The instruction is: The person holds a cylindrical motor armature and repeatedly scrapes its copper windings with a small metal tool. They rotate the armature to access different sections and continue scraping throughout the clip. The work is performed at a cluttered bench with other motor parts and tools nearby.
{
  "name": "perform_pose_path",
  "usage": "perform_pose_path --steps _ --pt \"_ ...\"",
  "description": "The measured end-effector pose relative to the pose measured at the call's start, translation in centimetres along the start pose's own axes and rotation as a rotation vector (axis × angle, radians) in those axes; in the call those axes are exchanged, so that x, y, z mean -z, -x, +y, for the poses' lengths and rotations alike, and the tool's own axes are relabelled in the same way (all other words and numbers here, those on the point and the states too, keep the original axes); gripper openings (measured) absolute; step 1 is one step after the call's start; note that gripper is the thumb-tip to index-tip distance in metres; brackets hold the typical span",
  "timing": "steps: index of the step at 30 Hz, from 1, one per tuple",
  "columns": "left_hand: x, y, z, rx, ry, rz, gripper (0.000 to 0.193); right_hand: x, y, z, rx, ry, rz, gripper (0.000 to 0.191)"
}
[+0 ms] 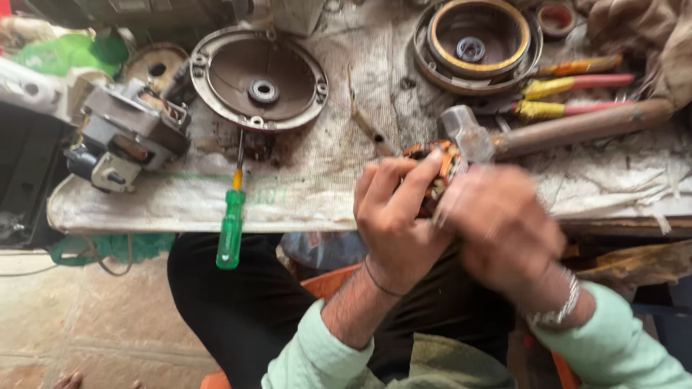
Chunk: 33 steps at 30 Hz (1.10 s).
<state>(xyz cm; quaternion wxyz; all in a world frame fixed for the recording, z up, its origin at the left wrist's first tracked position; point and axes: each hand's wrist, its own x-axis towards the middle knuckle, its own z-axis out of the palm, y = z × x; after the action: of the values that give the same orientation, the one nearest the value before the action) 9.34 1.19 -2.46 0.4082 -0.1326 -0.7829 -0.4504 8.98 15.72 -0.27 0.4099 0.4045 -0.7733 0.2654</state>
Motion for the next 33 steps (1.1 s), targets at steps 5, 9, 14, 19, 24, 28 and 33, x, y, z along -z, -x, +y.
perform_pose_path --steps 5,9,14,19,24,28,33 --pt "0.3 -0.7 -0.1 -0.023 0.002 0.017 0.043 -0.6 -0.9 -0.1 -0.049 0.039 0.050 0.019" --pt "0.6 -1.0 -0.3 0.007 0.021 0.021 0.042 -0.8 -1.9 -0.4 -0.205 0.142 0.045 0.023" --pt "1.3 -1.2 -1.1 0.002 -0.003 0.016 0.038 -1.8 -1.8 -0.9 -0.086 0.040 0.032 0.025" --pt "1.5 -1.6 -2.0 -0.027 0.016 0.021 0.043 -2.9 -1.1 -0.1 -0.010 0.009 0.066 0.025" --pt "1.8 -2.0 -2.3 -0.034 -0.002 0.025 0.041 -3.2 -1.4 -0.3 -0.087 0.073 0.057 0.024" --pt "2.4 -2.5 -2.5 -0.010 0.001 0.023 0.040 -3.5 -2.2 -0.5 -0.051 0.072 0.032 0.021" --pt "2.4 -3.4 -2.7 0.019 0.026 0.055 0.039 -3.8 -2.5 1.5 -0.315 0.080 0.172 0.013"
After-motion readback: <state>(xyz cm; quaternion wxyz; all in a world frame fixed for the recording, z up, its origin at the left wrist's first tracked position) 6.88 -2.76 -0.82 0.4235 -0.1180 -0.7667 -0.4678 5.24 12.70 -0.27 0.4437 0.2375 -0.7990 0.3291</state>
